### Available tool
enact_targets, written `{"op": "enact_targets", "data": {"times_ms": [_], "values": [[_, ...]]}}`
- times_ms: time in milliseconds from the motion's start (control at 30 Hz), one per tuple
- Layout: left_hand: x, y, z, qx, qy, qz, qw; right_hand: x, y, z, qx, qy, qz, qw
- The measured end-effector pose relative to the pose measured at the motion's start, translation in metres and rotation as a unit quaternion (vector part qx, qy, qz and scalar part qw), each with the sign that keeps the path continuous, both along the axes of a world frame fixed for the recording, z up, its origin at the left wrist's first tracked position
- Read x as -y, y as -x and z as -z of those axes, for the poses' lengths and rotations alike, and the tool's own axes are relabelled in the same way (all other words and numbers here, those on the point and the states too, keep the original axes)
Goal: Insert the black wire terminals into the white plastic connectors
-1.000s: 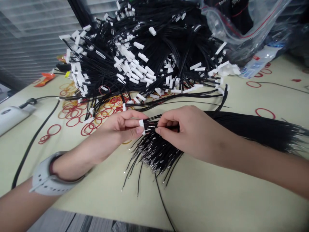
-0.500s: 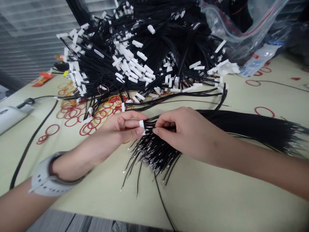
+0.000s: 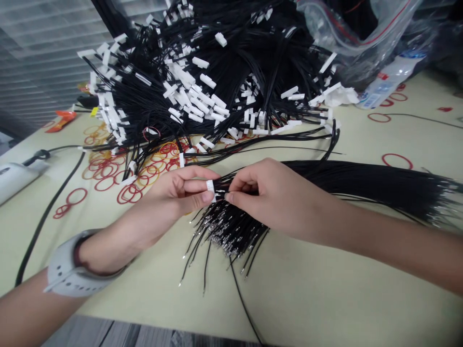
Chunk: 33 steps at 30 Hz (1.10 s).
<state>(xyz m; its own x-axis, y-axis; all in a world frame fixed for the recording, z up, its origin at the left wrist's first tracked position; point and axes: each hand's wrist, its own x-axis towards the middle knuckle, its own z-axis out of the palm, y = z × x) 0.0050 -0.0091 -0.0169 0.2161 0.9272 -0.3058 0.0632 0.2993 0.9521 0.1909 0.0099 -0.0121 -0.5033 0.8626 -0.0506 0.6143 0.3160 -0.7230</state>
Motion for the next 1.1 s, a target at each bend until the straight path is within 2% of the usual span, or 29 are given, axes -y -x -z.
{"op": "enact_targets", "data": {"times_ms": [200,500,800,900,1100], "values": [[-0.0006,0.0028,0.0036,-0.003,-0.018,0.004,1.000,-0.0009,-0.0006,-0.0014,-0.010,-0.007,-0.014,1.000],[0.0018,0.0003,-0.0008,0.015,-0.021,0.007,1.000,-0.0024,-0.0004,-0.0055,-0.039,0.015,-0.002,0.999],[-0.0007,0.0008,0.0009,0.023,-0.016,-0.005,1.000,-0.0009,0.0006,-0.0063,-0.019,-0.043,0.000,0.999],[-0.0004,0.0005,0.0009,0.028,-0.015,-0.002,0.999,-0.0019,-0.0002,-0.0077,-0.031,-0.026,-0.007,0.999],[0.0002,-0.0001,0.0000,0.033,-0.013,0.001,0.999,-0.0061,-0.0059,-0.0036,-0.083,0.055,-0.039,0.994]]}}
